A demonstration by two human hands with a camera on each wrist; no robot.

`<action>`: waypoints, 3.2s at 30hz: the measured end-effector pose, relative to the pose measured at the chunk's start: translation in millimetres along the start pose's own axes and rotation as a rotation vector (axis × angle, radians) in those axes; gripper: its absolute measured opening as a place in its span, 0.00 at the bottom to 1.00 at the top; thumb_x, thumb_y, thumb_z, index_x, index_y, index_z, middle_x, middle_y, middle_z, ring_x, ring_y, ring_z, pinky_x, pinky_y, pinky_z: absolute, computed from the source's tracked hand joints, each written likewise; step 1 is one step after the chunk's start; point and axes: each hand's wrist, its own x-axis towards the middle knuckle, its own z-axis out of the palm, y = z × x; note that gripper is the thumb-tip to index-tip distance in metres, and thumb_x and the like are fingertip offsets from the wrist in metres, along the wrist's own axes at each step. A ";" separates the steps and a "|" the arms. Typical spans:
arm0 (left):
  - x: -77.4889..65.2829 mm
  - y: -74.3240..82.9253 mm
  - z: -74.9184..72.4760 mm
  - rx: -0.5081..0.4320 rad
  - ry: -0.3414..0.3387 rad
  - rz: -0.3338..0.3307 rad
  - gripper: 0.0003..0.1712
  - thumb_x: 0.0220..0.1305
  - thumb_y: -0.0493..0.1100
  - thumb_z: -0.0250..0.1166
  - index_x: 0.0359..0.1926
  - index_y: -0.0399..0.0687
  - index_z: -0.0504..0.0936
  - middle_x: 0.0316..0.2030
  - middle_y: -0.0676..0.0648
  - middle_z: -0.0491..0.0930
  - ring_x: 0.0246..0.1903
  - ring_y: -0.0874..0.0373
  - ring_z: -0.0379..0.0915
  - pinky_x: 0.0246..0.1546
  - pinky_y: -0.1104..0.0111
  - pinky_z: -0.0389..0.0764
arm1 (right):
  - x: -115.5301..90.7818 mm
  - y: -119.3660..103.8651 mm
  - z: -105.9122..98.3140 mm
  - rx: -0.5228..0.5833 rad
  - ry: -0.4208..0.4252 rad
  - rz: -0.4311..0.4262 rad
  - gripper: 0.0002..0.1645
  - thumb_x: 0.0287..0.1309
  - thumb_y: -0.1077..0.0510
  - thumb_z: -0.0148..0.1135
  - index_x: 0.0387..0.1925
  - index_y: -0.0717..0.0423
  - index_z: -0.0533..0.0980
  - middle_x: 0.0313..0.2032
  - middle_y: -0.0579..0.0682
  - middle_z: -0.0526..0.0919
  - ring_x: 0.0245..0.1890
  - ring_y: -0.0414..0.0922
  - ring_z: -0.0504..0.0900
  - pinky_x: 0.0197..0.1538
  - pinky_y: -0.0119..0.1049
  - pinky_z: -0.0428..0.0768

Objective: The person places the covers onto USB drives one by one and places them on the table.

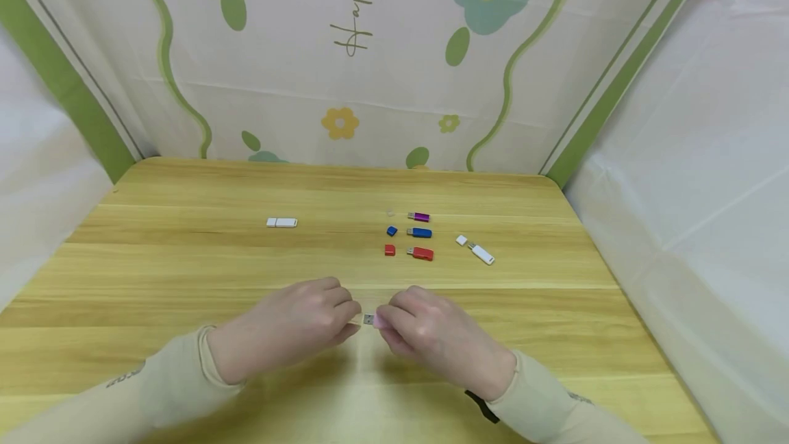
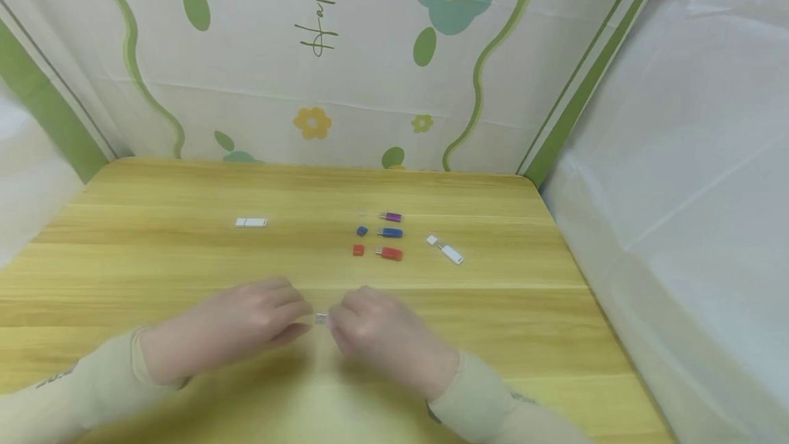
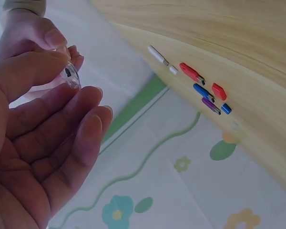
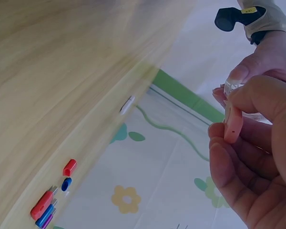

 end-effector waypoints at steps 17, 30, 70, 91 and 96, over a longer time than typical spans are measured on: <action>1.5 4.2 -0.8 -0.012 -0.008 -0.019 0.17 0.51 0.43 0.76 0.21 0.48 0.74 0.18 0.56 0.69 0.20 0.64 0.59 0.23 0.78 0.66 | 1.0 -4.8 1.8 -0.041 0.036 -0.011 0.11 0.49 0.63 0.74 0.36 0.56 0.81 0.29 0.43 0.78 0.27 0.37 0.76 0.34 0.20 0.75; -0.1 6.6 0.8 -0.076 0.024 -0.085 0.17 0.49 0.38 0.76 0.22 0.47 0.73 0.18 0.56 0.69 0.20 0.65 0.62 0.20 0.81 0.67 | 2.8 -5.5 1.9 -0.047 0.031 -0.003 0.11 0.49 0.62 0.74 0.36 0.56 0.81 0.29 0.43 0.78 0.28 0.37 0.77 0.35 0.20 0.76; -4.5 9.7 5.3 -0.202 0.139 -0.119 0.16 0.47 0.39 0.78 0.35 0.38 0.82 0.26 0.51 0.80 0.25 0.63 0.74 0.29 0.79 0.77 | 8.9 -5.7 -0.4 -0.058 0.057 -0.026 0.13 0.50 0.63 0.75 0.38 0.58 0.81 0.33 0.45 0.79 0.33 0.37 0.78 0.41 0.21 0.78; -9.1 8.2 1.1 -0.192 0.144 -0.100 0.21 0.37 0.32 0.82 0.35 0.39 0.83 0.26 0.53 0.80 0.26 0.64 0.74 0.30 0.79 0.78 | 15.8 -11.9 0.6 -0.073 0.070 -0.039 0.06 0.69 0.60 0.59 0.40 0.59 0.80 0.33 0.45 0.78 0.32 0.38 0.78 0.41 0.22 0.79; -13.4 7.5 1.6 -0.210 0.112 -0.107 0.20 0.36 0.32 0.82 0.32 0.41 0.82 0.25 0.54 0.79 0.25 0.66 0.74 0.29 0.81 0.76 | 17.9 -15.2 7.4 -0.081 0.068 -0.056 0.10 0.73 0.61 0.53 0.37 0.59 0.79 0.30 0.44 0.75 0.28 0.38 0.73 0.36 0.19 0.75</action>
